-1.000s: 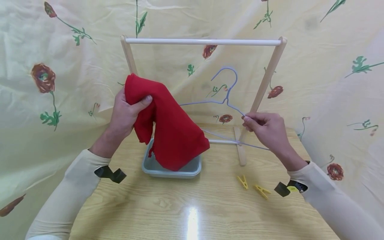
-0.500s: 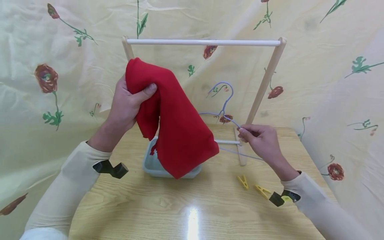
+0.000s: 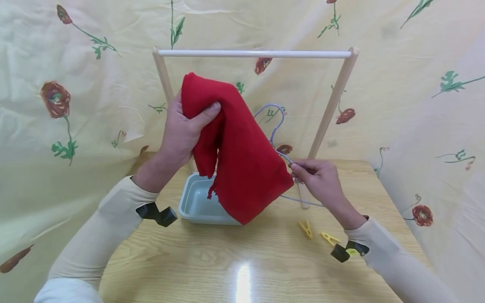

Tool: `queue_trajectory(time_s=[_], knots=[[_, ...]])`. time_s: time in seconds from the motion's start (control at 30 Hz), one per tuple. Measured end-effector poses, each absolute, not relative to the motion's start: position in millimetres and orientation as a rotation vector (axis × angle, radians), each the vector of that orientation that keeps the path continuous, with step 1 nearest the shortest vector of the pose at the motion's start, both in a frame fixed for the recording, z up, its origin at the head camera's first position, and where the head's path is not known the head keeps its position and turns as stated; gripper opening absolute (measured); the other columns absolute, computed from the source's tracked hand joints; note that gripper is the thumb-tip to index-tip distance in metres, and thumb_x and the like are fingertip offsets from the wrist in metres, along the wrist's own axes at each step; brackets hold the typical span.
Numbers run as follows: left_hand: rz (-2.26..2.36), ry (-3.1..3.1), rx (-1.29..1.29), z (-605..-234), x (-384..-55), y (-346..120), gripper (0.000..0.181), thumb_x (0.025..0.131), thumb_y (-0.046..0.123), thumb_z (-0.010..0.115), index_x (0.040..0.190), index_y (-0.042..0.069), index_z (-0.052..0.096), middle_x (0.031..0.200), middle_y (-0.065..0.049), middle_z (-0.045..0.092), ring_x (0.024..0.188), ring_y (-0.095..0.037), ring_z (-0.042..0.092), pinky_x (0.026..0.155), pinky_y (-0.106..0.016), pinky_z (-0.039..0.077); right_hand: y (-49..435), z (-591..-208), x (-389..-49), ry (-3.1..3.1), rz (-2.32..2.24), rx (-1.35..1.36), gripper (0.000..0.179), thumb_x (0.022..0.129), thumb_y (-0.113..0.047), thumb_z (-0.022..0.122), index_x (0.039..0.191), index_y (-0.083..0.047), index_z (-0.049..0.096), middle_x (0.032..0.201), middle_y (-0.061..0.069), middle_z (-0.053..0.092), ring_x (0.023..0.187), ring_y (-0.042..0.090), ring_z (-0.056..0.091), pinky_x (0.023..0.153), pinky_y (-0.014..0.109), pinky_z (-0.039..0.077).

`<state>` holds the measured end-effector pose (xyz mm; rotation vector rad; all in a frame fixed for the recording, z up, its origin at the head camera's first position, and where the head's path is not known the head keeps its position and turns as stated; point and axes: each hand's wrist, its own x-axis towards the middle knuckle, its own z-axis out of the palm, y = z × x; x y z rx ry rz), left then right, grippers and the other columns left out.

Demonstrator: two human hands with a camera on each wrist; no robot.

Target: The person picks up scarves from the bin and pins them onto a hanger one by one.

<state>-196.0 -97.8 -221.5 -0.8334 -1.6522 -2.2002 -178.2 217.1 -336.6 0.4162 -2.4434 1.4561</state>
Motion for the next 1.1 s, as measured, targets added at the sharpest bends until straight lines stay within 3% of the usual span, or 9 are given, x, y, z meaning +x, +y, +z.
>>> queue_trajectory(time_s=[0.47, 0.73, 1.1], knots=[[-2.182, -1.756, -0.825, -237.1, -190.8, -73.3, 0.042, 0.093, -0.001, 0.066, 0.131, 0.007, 0.052, 0.125, -0.009, 0.062, 0.114, -0.028, 0.062, 0.088, -0.036, 0.058, 201.3, -326.2, -177.2, -2.382, 1.602, 0.410, 0.022, 0.097, -0.008, 0.070, 0.111, 0.008, 0.074, 0.088, 0.021, 0.074, 0.070, 0.007, 0.069, 0.070, 0.021, 0.059], [-2.216, -1.778, -0.850, -245.5, -191.3, -60.3, 0.043, 0.094, 0.000, 0.066, 0.134, 0.007, 0.052, 0.128, -0.012, 0.061, 0.115, -0.030, 0.062, 0.088, -0.038, 0.059, 197.3, -324.8, -179.4, -2.313, 1.724, 0.430, 0.021, 0.097, -0.004, 0.068, 0.109, 0.012, 0.073, 0.078, -0.003, 0.072, 0.068, 0.006, 0.066, 0.069, 0.022, 0.060], [-2.215, -1.912, -0.823, -267.1, -195.1, -60.1, 0.048, 0.095, 0.001, 0.066, 0.139, 0.005, 0.047, 0.133, -0.013, 0.058, 0.120, -0.029, 0.059, 0.090, -0.040, 0.058, 197.1, -316.9, -179.0, -2.325, 1.724, 0.416, 0.022, 0.098, -0.006, 0.068, 0.110, 0.011, 0.072, 0.080, -0.002, 0.072, 0.070, 0.009, 0.066, 0.070, 0.021, 0.059]])
